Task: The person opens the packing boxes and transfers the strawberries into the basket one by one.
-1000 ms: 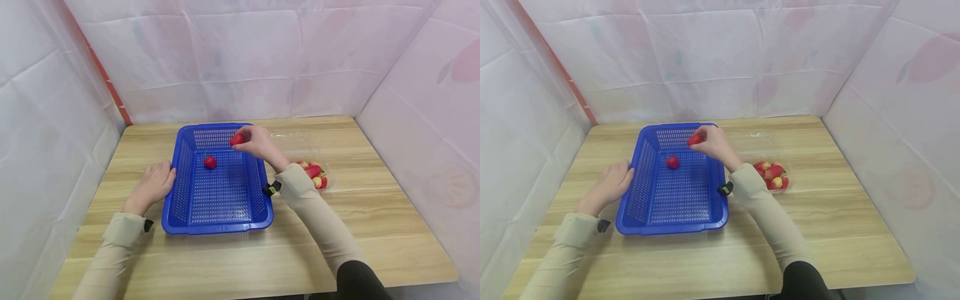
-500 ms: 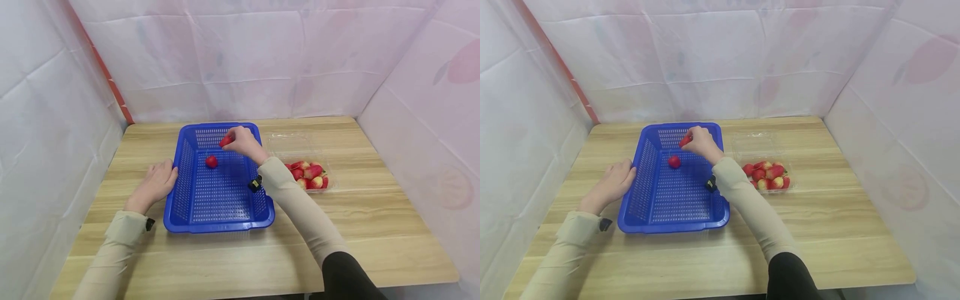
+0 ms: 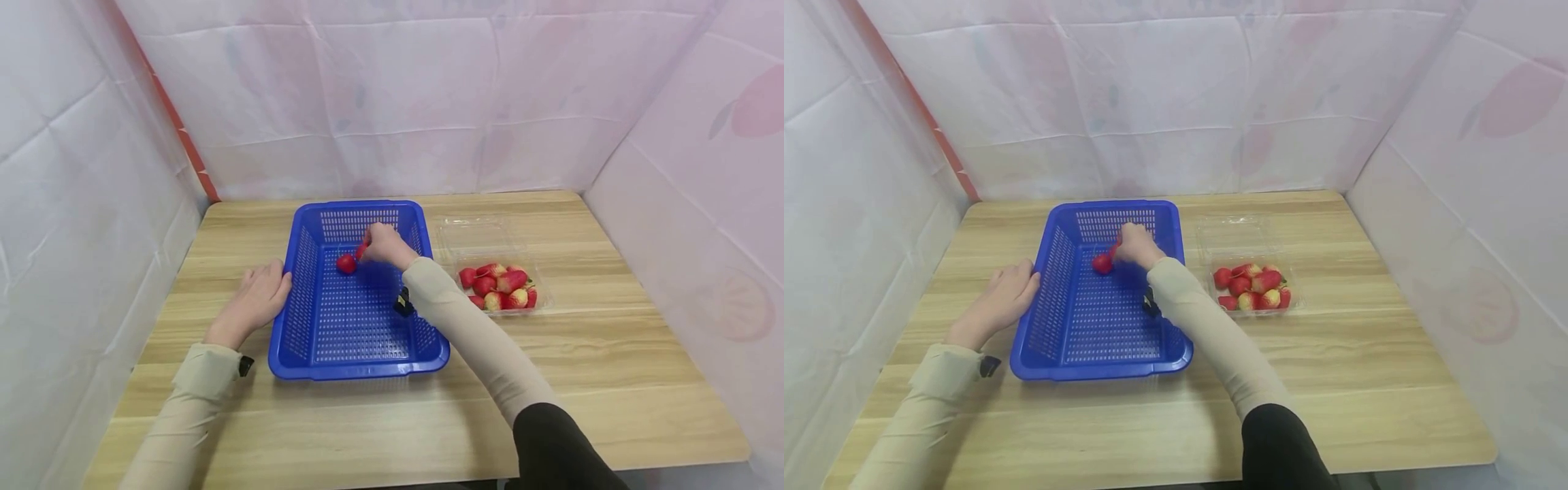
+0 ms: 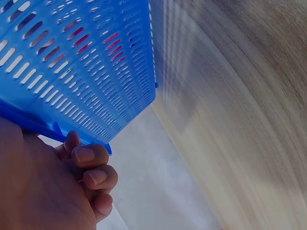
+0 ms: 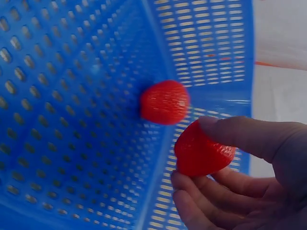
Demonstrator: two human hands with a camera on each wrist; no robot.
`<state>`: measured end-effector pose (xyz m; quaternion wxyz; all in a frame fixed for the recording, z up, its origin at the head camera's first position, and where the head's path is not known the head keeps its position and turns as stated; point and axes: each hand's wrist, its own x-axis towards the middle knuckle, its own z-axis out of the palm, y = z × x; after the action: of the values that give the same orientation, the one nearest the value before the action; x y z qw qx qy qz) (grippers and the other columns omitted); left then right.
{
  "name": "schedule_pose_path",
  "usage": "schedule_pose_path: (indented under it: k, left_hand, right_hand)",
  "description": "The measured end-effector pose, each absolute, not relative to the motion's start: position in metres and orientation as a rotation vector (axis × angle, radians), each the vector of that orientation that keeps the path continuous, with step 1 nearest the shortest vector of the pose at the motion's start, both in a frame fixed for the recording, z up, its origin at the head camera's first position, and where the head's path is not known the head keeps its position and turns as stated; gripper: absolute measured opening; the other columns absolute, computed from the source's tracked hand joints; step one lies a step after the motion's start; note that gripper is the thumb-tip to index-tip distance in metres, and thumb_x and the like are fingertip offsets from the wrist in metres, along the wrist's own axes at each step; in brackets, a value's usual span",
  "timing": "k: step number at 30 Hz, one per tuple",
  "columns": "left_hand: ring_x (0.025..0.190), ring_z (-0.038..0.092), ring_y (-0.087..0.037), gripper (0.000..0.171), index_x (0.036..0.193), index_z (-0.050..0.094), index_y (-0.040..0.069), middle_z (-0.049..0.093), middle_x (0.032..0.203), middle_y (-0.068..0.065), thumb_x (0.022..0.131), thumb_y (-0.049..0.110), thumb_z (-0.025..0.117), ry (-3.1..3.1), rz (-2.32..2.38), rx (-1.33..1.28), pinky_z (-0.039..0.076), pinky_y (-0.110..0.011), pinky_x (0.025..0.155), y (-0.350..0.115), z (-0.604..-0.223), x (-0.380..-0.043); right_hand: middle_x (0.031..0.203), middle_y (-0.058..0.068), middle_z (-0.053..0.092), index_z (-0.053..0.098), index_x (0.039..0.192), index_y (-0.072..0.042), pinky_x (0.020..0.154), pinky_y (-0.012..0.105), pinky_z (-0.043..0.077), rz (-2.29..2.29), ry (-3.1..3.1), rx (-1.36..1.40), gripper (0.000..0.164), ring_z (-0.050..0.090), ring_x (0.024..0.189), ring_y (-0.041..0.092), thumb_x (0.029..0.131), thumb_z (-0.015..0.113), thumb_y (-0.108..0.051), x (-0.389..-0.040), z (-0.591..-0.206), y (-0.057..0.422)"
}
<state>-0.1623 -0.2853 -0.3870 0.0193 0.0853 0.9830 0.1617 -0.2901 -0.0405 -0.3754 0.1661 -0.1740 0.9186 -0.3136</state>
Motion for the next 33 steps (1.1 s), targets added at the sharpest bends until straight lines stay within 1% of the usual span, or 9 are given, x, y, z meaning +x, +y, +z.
schedule_pose_path:
  k: [4, 8, 14, 19, 22, 27, 33]
  left_hand:
    - [0.078, 0.042, -0.026, 0.033, 0.097, 0.040, 0.009, 0.045, 0.078, -0.007, 0.101, 0.036, 0.021, 3.045, 0.507, 0.260, 0.025, -0.039, 0.075, -0.285, -0.387, -0.162]
    - [0.079, 0.042, -0.026, 0.034, 0.098, 0.040, 0.009, 0.045, 0.078, -0.007, 0.101, 0.037, 0.021, 3.040, 0.510, 0.259, 0.025, -0.039, 0.075, -0.285, -0.387, -0.161]
    - [0.080, 0.042, -0.026, 0.034, 0.097, 0.040, 0.008, 0.044, 0.078, -0.007, 0.101, 0.036, 0.020, 3.042, 0.523, 0.264, 0.025, -0.040, 0.075, -0.285, -0.387, -0.159]
    - [0.080, 0.041, -0.027, 0.033, 0.097, 0.039, 0.008, 0.044, 0.078, -0.008, 0.102, 0.035, 0.020, 3.042, 0.525, 0.266, 0.025, -0.040, 0.075, -0.285, -0.387, -0.158]
    - [0.080, 0.041, -0.027, 0.033, 0.097, 0.039, 0.008, 0.044, 0.078, -0.007, 0.102, 0.035, 0.020, 3.041, 0.528, 0.267, 0.025, -0.040, 0.075, -0.285, -0.387, -0.158]
    - [0.079, 0.041, -0.026, 0.034, 0.097, 0.039, 0.008, 0.043, 0.078, -0.007, 0.102, 0.036, 0.020, 3.041, 0.528, 0.262, 0.024, -0.039, 0.074, -0.285, -0.387, -0.158]
    - [0.079, 0.042, -0.027, 0.033, 0.096, 0.039, 0.008, 0.044, 0.078, -0.007, 0.102, 0.035, 0.020, 3.049, 0.535, 0.274, 0.024, -0.039, 0.074, -0.285, -0.386, -0.159]
  right_hand:
    - [0.087, 0.007, 0.059, 0.055, 0.095, -0.004, 0.067, 0.031, 0.047, -0.805, 2.619, -0.415, 0.032, 0.055, 0.075, 0.019, 0.071, 0.076, -0.008, -0.291, -0.385, -0.044]
    - [0.089, 0.009, 0.060, 0.057, 0.100, -0.002, 0.069, 0.033, 0.049, -0.751, 2.607, -0.369, 0.032, 0.057, 0.076, 0.020, 0.073, 0.074, -0.006, -0.292, -0.391, -0.047]
    - [0.083, 0.007, 0.055, 0.057, 0.102, -0.002, 0.061, 0.029, 0.044, -0.740, 2.555, -0.328, 0.028, 0.051, 0.069, 0.019, 0.078, 0.069, -0.007, -0.292, -0.393, -0.048]
    - [0.082, 0.006, 0.051, 0.054, 0.103, -0.002, 0.060, 0.029, 0.042, -0.733, 2.536, -0.324, 0.027, 0.049, 0.068, 0.018, 0.080, 0.067, -0.008, -0.291, -0.393, -0.048]
    - [0.082, 0.006, 0.052, 0.053, 0.101, -0.003, 0.062, 0.030, 0.043, -0.727, 2.546, -0.333, 0.026, 0.050, 0.070, 0.019, 0.080, 0.068, -0.008, -0.290, -0.394, -0.048]
    - [0.086, 0.009, 0.059, 0.056, 0.098, -0.003, 0.068, 0.032, 0.048, -0.713, 2.577, -0.361, 0.025, 0.056, 0.074, 0.021, 0.079, 0.071, -0.008, -0.289, -0.397, -0.050]
    - [0.093, 0.011, 0.061, 0.056, 0.102, -0.002, 0.077, 0.037, 0.050, -0.664, 2.605, -0.372, 0.031, 0.060, 0.083, 0.024, 0.078, 0.073, -0.010, -0.290, -0.397, -0.050]
